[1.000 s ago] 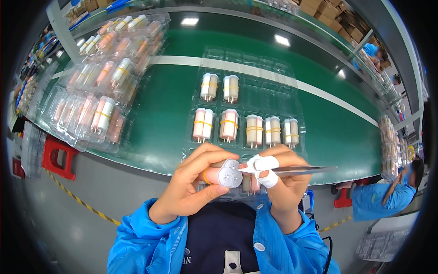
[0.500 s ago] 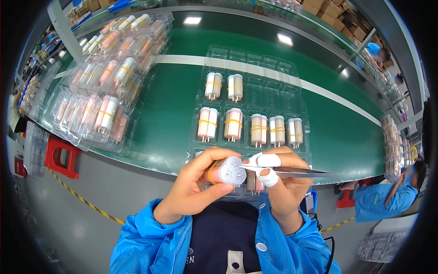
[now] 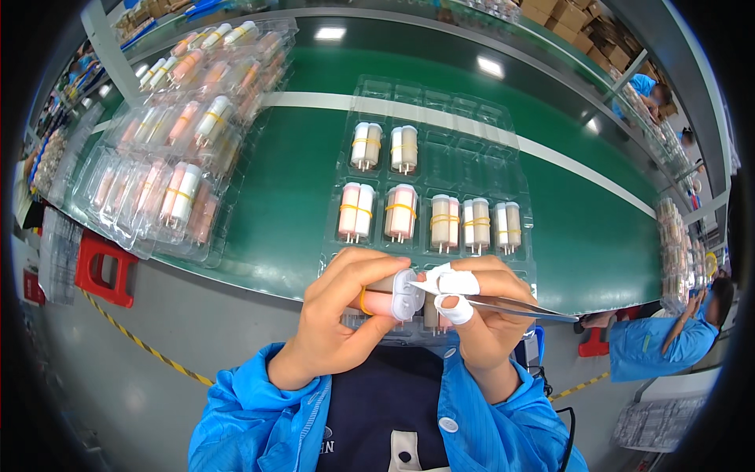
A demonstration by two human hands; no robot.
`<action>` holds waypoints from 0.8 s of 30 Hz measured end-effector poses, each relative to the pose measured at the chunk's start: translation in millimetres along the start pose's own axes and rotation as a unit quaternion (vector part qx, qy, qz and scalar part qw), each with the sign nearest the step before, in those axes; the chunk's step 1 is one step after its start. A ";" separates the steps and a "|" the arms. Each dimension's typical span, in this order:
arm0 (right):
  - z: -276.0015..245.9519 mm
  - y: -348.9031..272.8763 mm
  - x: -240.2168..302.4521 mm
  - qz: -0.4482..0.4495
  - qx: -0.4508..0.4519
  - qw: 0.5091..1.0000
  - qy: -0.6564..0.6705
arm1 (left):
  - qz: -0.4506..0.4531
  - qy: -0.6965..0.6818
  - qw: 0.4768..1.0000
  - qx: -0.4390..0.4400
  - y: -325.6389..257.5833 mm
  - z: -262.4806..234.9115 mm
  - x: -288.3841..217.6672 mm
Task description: The person uses tweezers to manipulate small white components on cylindrical objects wrapped in rubber bands. They repeatedly pick up the objects from a clear plastic tray, adjust the white parts with the tool, and place them back into the tray. The process is repetitive and focused on precise placement of the small parts.
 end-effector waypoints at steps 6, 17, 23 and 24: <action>-2.5 3.2 -4.2 -0.059 0.034 0.997 -0.023 | 0.012 0.017 1.000 0.000 -0.3 -0.4 -0.1; 0.6 9.0 -1.5 -0.078 0.061 0.994 -0.034 | 0.005 -0.002 1.000 -0.012 -0.5 -0.2 -2.1; -1.0 18.1 3.6 -0.054 0.098 0.993 -0.043 | 0.029 0.037 0.999 -0.014 2.2 -0.1 -3.6; -0.7 19.7 4.6 -0.057 0.105 0.992 -0.046 | 0.033 0.043 0.998 -0.015 2.6 -0.3 -3.6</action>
Point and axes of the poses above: each hand's wrist, its own y-axis towards the middle knuckle, its own z-axis out of the palm, x = y × z, the point moved 2 cm from there along y, towards the middle knuckle, and after that the axes turned 9 degrees about -z, right-handed, at the moved point
